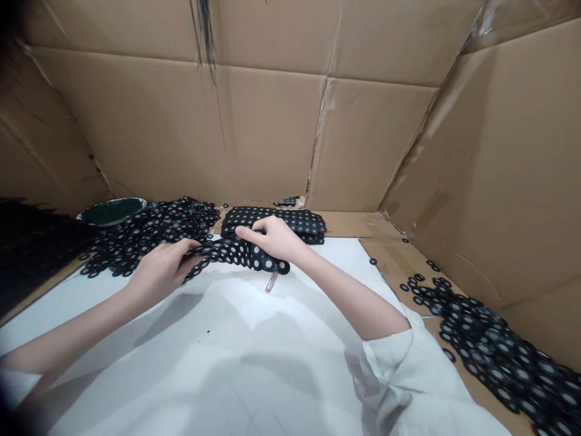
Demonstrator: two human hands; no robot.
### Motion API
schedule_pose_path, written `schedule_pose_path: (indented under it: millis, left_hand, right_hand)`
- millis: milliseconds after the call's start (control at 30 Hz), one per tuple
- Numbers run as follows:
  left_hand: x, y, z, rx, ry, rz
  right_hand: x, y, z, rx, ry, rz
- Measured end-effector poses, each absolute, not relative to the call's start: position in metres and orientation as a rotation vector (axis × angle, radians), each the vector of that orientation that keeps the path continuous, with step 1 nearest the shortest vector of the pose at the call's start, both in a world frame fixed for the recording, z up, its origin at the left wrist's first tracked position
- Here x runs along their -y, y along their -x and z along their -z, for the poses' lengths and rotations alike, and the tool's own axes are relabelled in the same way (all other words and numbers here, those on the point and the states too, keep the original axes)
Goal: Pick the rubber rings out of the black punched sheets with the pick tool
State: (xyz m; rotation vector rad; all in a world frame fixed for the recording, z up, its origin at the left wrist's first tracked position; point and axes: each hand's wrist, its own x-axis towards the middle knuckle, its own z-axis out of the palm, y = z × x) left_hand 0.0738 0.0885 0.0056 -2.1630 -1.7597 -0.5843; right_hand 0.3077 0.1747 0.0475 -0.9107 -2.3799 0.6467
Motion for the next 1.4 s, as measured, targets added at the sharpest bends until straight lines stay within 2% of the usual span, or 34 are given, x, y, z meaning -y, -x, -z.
schedule_pose_path:
  millis: [100,233,433,600,900,1133,1400]
  left_hand:
    - [-0.073,-0.064,-0.023,2.109,2.548,0.415]
    - [-0.07,-0.057,-0.031,2.263,2.913,0.171]
    - [-0.084,-0.051,0.004,2.187,2.688,0.139]
    - [-0.087,-0.048,0.021,2.135,2.644,0.076]
    - [-0.084,-0.06,0.036,1.948,2.803,0.289]
    - [-0.062,-0.088,0.054,1.497,2.605,0.388]
    - [-0.023,-0.113,0.072,1.609,2.728,0.257]
  right_hand:
    - [-0.182,-0.316,-0.028,2.526,0.922,-0.949]
    - [-0.192,-0.316,0.01,2.766,0.888,-1.199]
    - [-0.193,-0.31,0.049,2.676,0.925,-0.989]
    - [-0.19,-0.321,0.057,2.618,1.032,-0.948]
    - [-0.174,-0.357,0.059,2.562,1.218,-0.833]
    - [-0.153,-0.376,0.066,2.524,1.306,-0.294]
    - [-0.157,-0.39,0.07,2.398,1.56,0.027]
